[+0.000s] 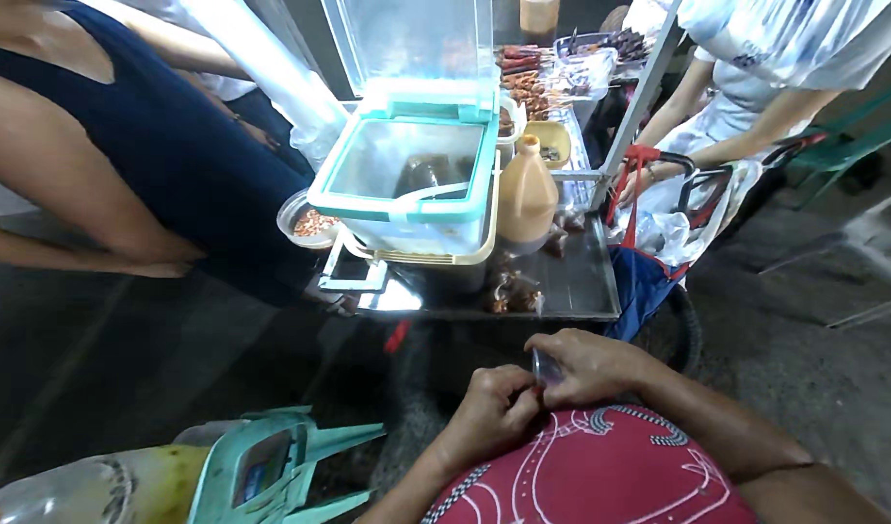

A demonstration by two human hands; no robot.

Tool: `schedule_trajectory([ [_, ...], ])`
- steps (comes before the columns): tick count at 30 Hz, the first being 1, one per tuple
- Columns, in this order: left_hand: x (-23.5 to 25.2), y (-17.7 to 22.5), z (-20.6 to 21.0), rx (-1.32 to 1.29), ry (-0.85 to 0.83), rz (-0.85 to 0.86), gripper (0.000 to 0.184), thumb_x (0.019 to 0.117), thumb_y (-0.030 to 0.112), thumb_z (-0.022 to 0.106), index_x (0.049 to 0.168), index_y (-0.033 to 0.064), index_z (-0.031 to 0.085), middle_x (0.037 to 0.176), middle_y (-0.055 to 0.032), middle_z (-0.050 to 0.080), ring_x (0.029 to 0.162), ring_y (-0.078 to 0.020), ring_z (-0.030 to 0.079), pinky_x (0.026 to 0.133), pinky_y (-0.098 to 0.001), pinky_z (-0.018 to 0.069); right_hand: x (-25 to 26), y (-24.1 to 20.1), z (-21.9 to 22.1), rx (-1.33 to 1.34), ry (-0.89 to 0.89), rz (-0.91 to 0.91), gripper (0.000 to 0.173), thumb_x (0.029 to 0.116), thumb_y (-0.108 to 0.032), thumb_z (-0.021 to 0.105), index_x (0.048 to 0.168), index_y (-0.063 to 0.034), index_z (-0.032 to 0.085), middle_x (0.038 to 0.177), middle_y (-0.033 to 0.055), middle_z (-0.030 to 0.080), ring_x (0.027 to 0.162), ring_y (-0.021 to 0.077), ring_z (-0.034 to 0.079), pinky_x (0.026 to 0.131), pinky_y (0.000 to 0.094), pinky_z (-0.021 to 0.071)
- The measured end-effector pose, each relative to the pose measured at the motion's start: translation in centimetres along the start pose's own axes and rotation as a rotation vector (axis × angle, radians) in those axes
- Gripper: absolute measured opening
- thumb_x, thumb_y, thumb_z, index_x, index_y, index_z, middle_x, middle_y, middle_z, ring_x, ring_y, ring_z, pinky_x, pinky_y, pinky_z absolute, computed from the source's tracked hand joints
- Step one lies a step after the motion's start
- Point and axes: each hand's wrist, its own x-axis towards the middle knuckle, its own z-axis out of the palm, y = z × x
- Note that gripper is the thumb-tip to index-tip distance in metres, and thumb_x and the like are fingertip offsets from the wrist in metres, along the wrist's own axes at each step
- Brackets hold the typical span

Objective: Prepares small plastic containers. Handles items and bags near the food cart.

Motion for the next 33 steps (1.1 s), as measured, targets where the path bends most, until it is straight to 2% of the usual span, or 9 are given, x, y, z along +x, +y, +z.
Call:
schedule_trajectory([
  [8,0.0,0.1,0.0,0.034,0.007,0.012,0.023,0.0925,0.007,0.053,0.083,0.0002,0.072,0.080,-0.0062,0.072,0.075,-0.0049,0.067,0.070,-0.0191,0.0549,0.1,0.0,0.1,0.007,0.010,-0.003,0.062,0.0857,-0.036,0.077,0.132,-0.0006,0.057,0.101,0.0179,0.070,0.092,0.0316,0.069,0.083,0.0539,0.0550],
  [11,0.1,0.3,0.1,0.088,0.024,0.013,0.020,0.0899,0.007,0.054,0.082,0.0008,0.071,0.077,-0.0063,0.070,0.071,-0.0057,0.065,0.066,-0.0193,0.0534,0.1,-0.3,-0.1,-0.012,0.006,0.010,0.063,0.0853,-0.035,0.076,0.133,0.0002,0.057,0.102,0.0188,0.069,0.093,0.0328,0.068,0.083,0.0542,0.0545],
  [14,0.4,0.8,0.1,0.115,0.022,-0.013,0.020,0.0896,0.007,0.054,0.084,0.0001,0.072,0.078,-0.0073,0.071,0.072,-0.0065,0.066,0.067,-0.0201,0.0538,0.0,-0.5,-0.4,-0.032,0.033,0.019,0.061,0.0851,-0.033,0.076,0.132,0.0010,0.058,0.100,0.0195,0.069,0.091,0.0333,0.068,0.082,0.0545,0.0542],
  [18,0.9,1.1,-0.8,-0.023,-0.032,-0.026,0.023,0.0952,0.004,0.051,0.093,-0.0038,0.073,0.085,-0.0080,0.073,0.076,-0.0016,0.066,0.072,-0.0170,0.0536,-0.5,-0.2,-1.0,-0.035,0.089,-0.062,0.062,0.0855,-0.038,0.079,0.129,0.0024,0.061,0.098,0.0181,0.070,0.086,0.0282,0.068,0.080,0.0491,0.0554],
  [21,1.1,1.2,-1.2,-0.141,-0.049,-0.077,0.024,0.0974,0.003,0.050,0.096,-0.0041,0.073,0.082,-0.0023,0.071,0.071,0.0049,0.060,0.067,-0.0132,0.0502,-0.5,-0.1,-1.1,-0.018,0.091,-0.086,0.063,0.0857,-0.040,0.078,0.128,0.0029,0.062,0.097,0.0174,0.070,0.086,0.0255,0.067,0.080,0.0463,0.0555],
  [28,1.4,1.3,-1.1,-0.179,-0.037,-0.116,0.023,0.0953,0.004,0.051,0.089,-0.0018,0.073,0.075,0.0029,0.068,0.064,0.0075,0.056,0.059,-0.0118,0.0464,-0.6,-0.8,-1.4,-0.068,0.063,-0.023,0.061,0.0859,-0.038,0.077,0.130,0.0015,0.061,0.098,0.0172,0.069,0.086,0.0279,0.067,0.080,0.0492,0.0544],
  [33,1.4,1.4,-0.9,-0.142,-0.036,-0.117,0.023,0.0935,0.004,0.050,0.086,-0.0011,0.071,0.072,0.0022,0.066,0.062,0.0064,0.054,0.058,-0.0129,0.0449,-0.5,-0.8,-1.5,-0.087,0.059,-0.032,0.063,0.0852,-0.038,0.077,0.131,0.0020,0.061,0.099,0.0190,0.070,0.088,0.0309,0.067,0.081,0.0529,0.0541],
])
